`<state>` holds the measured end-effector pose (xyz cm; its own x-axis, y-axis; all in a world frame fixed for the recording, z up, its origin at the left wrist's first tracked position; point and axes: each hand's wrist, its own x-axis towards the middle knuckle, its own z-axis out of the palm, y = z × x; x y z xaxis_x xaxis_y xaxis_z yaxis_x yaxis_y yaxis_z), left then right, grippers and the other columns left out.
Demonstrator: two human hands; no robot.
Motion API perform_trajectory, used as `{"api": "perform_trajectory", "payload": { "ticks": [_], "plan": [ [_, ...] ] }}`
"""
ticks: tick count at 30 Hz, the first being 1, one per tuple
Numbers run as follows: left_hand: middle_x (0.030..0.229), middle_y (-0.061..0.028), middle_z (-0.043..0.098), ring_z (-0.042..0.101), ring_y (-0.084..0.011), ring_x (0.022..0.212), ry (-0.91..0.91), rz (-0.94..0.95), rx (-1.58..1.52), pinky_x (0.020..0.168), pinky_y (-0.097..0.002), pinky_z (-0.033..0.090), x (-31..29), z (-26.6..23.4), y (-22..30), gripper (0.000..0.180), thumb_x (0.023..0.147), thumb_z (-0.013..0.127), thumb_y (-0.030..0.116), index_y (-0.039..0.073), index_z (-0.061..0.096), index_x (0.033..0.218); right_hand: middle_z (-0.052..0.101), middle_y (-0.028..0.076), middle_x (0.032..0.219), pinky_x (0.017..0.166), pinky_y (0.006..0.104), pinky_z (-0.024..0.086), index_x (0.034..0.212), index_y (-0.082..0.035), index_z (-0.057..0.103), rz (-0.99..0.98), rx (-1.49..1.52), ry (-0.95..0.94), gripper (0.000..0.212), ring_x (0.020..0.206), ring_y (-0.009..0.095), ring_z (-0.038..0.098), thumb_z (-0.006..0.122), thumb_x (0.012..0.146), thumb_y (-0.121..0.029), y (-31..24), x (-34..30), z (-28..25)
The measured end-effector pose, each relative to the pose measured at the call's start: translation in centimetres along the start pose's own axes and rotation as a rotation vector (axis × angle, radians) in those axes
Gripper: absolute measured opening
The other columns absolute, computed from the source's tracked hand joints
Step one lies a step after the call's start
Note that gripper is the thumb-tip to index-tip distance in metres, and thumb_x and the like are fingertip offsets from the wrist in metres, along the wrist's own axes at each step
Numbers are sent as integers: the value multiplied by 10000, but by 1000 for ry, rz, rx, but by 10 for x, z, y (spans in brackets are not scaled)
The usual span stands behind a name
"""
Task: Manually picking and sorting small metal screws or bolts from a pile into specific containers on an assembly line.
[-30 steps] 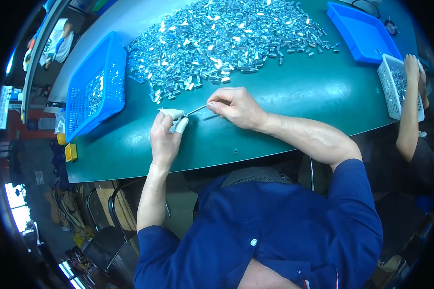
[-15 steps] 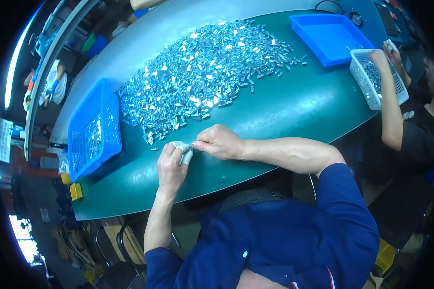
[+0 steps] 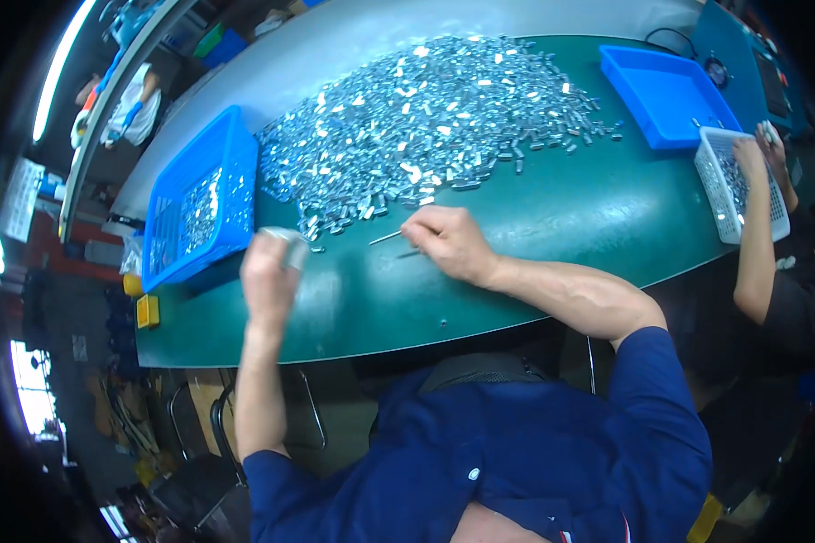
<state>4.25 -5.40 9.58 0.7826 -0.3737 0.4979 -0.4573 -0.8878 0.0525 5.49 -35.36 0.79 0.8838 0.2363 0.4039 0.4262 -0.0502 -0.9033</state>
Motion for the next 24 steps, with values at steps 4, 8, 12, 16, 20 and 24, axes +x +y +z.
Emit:
{"api": "perform_trajectory", "payload": {
  "ticks": [4,8,12,16,20,24],
  "plan": [
    [1075,-151,691,670,-343,1006,192,-179,337,864,-420,532,27,-48,-69,203,883,736,55,37,713,1085,694,117,774,633,357,495,900,10,718,213,86,-33,262,686,203,659,651,984,-229,-1,0,2],
    [1052,-140,686,665,-350,1004,-23,-170,-109,863,-416,534,11,-11,-50,227,862,755,65,49,720,1086,689,115,756,624,358,489,888,9,714,217,68,-19,269,675,200,653,654,981,-237,5,1,0],
    [968,-145,670,667,-347,905,-156,-165,-128,793,-413,538,-31,36,-12,209,831,781,60,41,725,1032,664,44,746,585,287,497,916,10,712,179,38,-61,230,655,102,618,644,1013,-188,2,3,5],
    [928,-133,665,660,-316,824,-109,-212,-129,729,-388,527,-38,46,0,173,826,789,46,31,724,986,665,50,747,586,296,498,923,11,715,194,61,-48,227,652,108,616,648,1008,-189,3,0,0],
    [860,-96,652,637,-217,716,-125,-334,-396,660,-329,509,-34,42,29,148,838,800,43,19,723,962,690,108,761,645,366,493,906,-10,725,234,73,-61,246,682,209,636,653,981,-233,-7,-2,-1],
    [833,-88,648,641,-197,706,-65,-219,-516,628,-319,510,-24,39,62,174,818,816,22,7,719,962,685,136,783,666,380,494,921,-12,723,181,56,-103,239,701,253,637,663,973,-238,-6,-3,3]
  ]
}}
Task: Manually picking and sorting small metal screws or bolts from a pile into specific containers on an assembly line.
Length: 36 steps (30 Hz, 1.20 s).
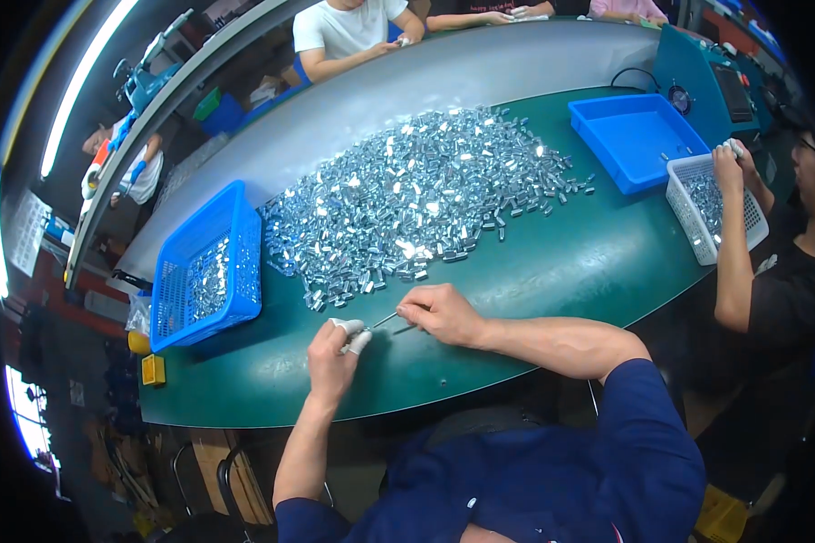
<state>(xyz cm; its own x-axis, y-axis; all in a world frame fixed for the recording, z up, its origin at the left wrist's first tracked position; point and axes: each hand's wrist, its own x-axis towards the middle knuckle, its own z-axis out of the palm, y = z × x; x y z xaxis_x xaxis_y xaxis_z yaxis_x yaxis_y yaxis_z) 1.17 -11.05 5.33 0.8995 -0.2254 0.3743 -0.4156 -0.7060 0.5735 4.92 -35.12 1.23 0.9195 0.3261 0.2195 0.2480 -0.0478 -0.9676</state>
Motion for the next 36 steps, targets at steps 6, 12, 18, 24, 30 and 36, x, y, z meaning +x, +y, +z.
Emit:
{"api": "perform_trajectory", "payload": {
  "ticks": [6,12,18,24,30,36],
  "plan": [
    [834,-96,651,654,-238,716,6,134,110,625,-337,527,9,8,5,185,799,825,26,21,728,957,686,89,785,624,339,508,948,4,725,-114,-79,19,210,676,157,643,672,987,-195,4,1,-2],
    [824,-102,651,652,-269,732,-8,148,127,642,-373,527,12,13,12,187,790,830,46,31,730,947,702,157,860,695,414,504,919,-6,712,-197,-96,61,246,770,306,666,658,971,-241,4,1,-2],
    [812,-92,645,638,-287,738,-11,57,42,645,-398,516,13,20,17,185,782,837,73,48,735,935,676,136,721,622,392,486,842,-7,704,-38,-39,23,317,636,246,631,628,990,-276,5,0,-3],
    [806,-95,635,630,-289,725,-15,129,76,635,-401,507,18,23,20,177,785,830,65,48,743,938,664,121,641,581,381,481,791,-13,703,43,-23,-9,381,555,203,611,609,1001,-317,2,2,-7],
    [833,-76,655,655,-177,725,-47,8,-82,638,-302,522,14,23,15,160,825,809,13,11,745,972,676,74,649,575,324,494,790,-6,695,146,60,-48,402,566,146,614,586,1024,-314,1,0,-5],
    [840,-75,661,642,-151,707,-48,-9,-138,655,-285,513,17,13,24,153,832,799,0,-2,732,969,681,40,702,590,281,502,873,-10,690,167,208,-63,342,623,104,625,572,1040,-285,10,4,-3]
  ]
}}
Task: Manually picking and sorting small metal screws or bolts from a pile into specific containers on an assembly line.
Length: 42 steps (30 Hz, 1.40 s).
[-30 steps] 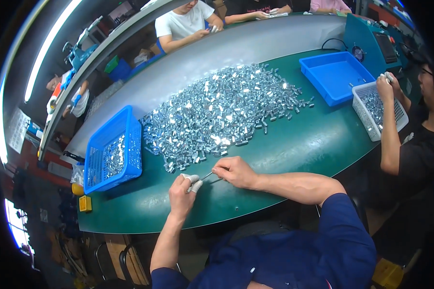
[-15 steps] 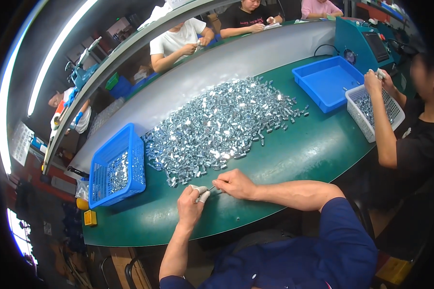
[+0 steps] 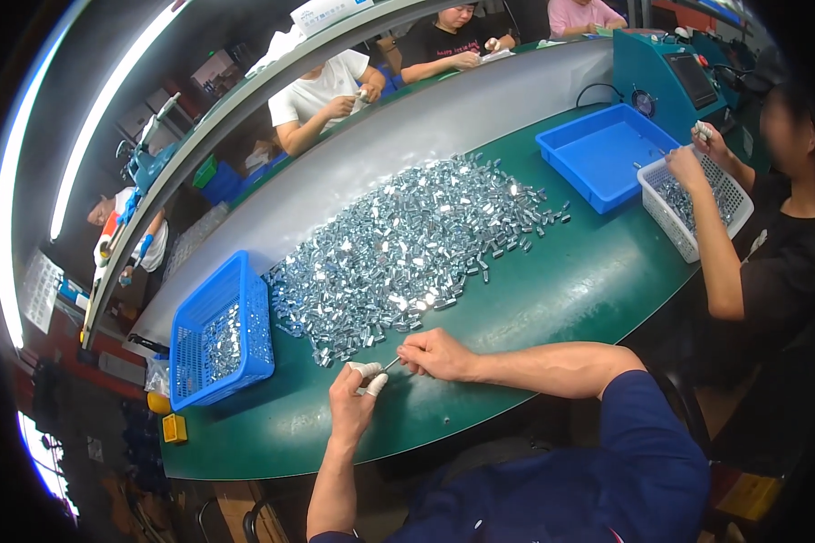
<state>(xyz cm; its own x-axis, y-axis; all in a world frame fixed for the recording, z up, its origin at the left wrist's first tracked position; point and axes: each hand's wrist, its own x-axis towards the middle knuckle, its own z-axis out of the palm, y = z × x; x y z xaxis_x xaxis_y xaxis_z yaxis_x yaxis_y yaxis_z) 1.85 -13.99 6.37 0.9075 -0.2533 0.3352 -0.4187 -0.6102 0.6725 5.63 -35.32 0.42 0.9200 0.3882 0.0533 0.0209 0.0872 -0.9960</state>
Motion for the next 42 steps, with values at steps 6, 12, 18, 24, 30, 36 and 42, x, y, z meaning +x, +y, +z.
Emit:
{"api": "perform_trajectory", "payload": {
  "ticks": [6,12,18,24,30,36,42],
  "plan": [
    [822,-71,659,628,-155,701,19,-35,-20,668,-287,502,-2,3,-5,146,827,795,-7,-9,721,953,692,46,750,623,286,518,932,-1,687,-103,-5,-41,262,663,112,639,593,1022,-228,3,1,0],
    [830,-83,664,634,-169,714,-10,25,-19,672,-296,508,2,15,2,138,830,790,-4,-10,710,943,685,61,696,612,322,516,899,-17,709,-128,-164,-58,275,614,145,641,612,1002,-253,-4,-2,-1],
    [859,-103,674,666,-217,723,14,69,-23,652,-326,534,-2,18,0,149,838,799,18,-10,708,952,656,63,598,570,335,500,732,-38,698,-94,-282,-54,423,541,169,626,602,1013,-339,-13,-8,-2],
    [854,-105,670,663,-206,762,-21,82,56,699,-320,533,-1,17,-11,138,833,787,0,2,712,949,663,15,624,554,288,488,755,-41,696,-16,-237,-75,394,570,90,611,614,1029,-311,-2,1,-1],
    [861,-122,669,655,-281,765,5,92,90,682,-357,527,3,-9,-1,128,839,782,18,9,692,929,682,27,760,588,266,500,926,-2,710,-116,-122,-11,234,654,87,613,605,1024,-187,-11,1,1],
    [918,-106,701,682,-226,816,238,54,354,743,-335,551,4,-101,-46,110,876,769,38,9,694,952,680,29,800,614,247,496,983,11,705,31,-40,68,241,679,83,601,600,1047,-196,2,7,-2],
    [1102,-126,699,670,-302,1018,479,172,834,881,-399,530,41,-149,-63,255,881,771,87,33,719,1125,677,25,799,615,246,496,998,10,703,17,-61,63,241,681,79,597,611,1048,-208,-3,1,-4]
  ]
}}
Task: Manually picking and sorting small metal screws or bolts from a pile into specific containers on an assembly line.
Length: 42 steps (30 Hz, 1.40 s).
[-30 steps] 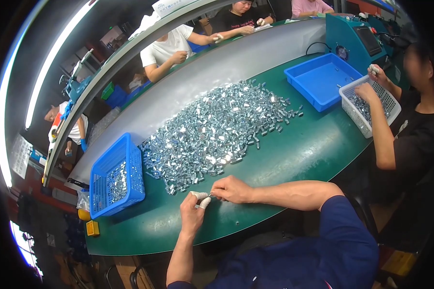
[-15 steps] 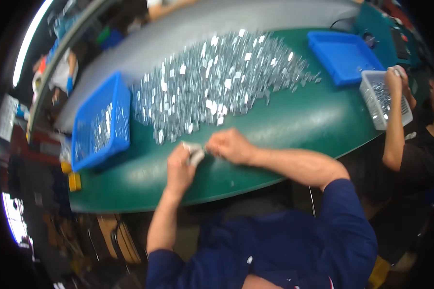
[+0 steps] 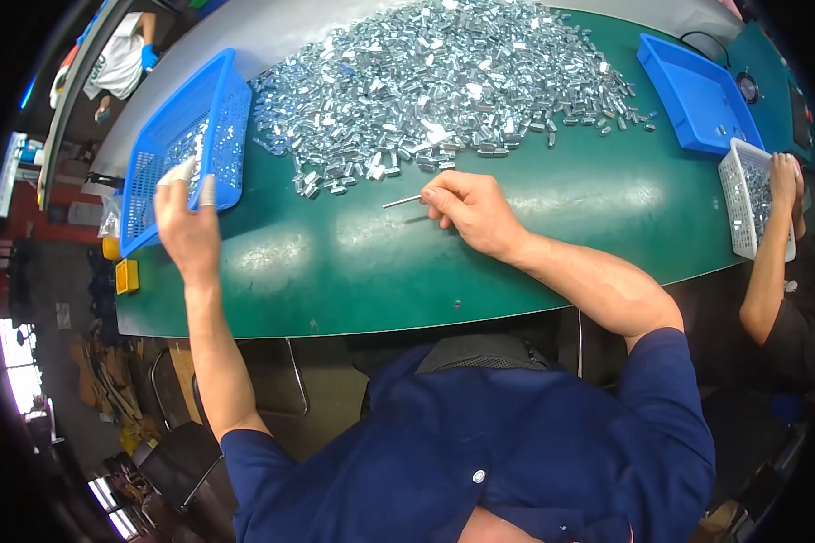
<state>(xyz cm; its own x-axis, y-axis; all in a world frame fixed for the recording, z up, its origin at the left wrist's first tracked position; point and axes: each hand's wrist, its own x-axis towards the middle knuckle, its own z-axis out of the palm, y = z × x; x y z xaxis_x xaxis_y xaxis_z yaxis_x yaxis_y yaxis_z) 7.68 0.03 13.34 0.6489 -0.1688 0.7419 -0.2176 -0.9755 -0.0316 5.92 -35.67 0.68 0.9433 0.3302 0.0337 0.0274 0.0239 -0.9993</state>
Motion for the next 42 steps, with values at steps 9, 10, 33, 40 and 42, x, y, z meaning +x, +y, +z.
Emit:
{"api": "perform_trajectory", "payload": {
  "ticks": [9,10,33,40,42],
  "plan": [
    [963,-98,647,673,-269,830,-420,-136,-302,756,-357,540,-79,66,56,165,845,765,4,29,700,995,681,23,815,624,254,510,1009,7,701,9,3,-36,236,704,78,606,615,1046,-209,2,-1,3],
    [963,-98,647,673,-269,830,-418,-134,-304,756,-357,540,-81,67,56,165,845,765,4,29,700,995,681,24,810,622,255,512,1005,7,702,3,-2,-31,237,702,79,609,615,1045,-209,2,-2,2],
    [1024,-57,679,622,-101,820,-616,-790,-1224,724,-220,503,-80,63,106,276,1027,601,92,-27,633,1274,709,105,708,638,395,524,843,-35,696,-253,-130,103,250,660,261,700,647,948,-256,14,4,7],
    [1092,-10,628,599,-110,894,-625,-882,-1454,764,-221,456,-84,83,126,329,1031,617,198,42,585,1319,700,107,696,641,409,512,815,-25,681,-295,-118,137,263,654,288,685,615,949,-242,17,4,7],
    [1037,-27,647,605,-123,858,-538,-965,-1440,754,-237,478,-86,74,136,314,1033,635,246,25,615,1256,700,105,694,642,409,511,817,-28,682,-266,-79,138,258,651,288,683,611,949,-237,15,3,9]
  ]
}}
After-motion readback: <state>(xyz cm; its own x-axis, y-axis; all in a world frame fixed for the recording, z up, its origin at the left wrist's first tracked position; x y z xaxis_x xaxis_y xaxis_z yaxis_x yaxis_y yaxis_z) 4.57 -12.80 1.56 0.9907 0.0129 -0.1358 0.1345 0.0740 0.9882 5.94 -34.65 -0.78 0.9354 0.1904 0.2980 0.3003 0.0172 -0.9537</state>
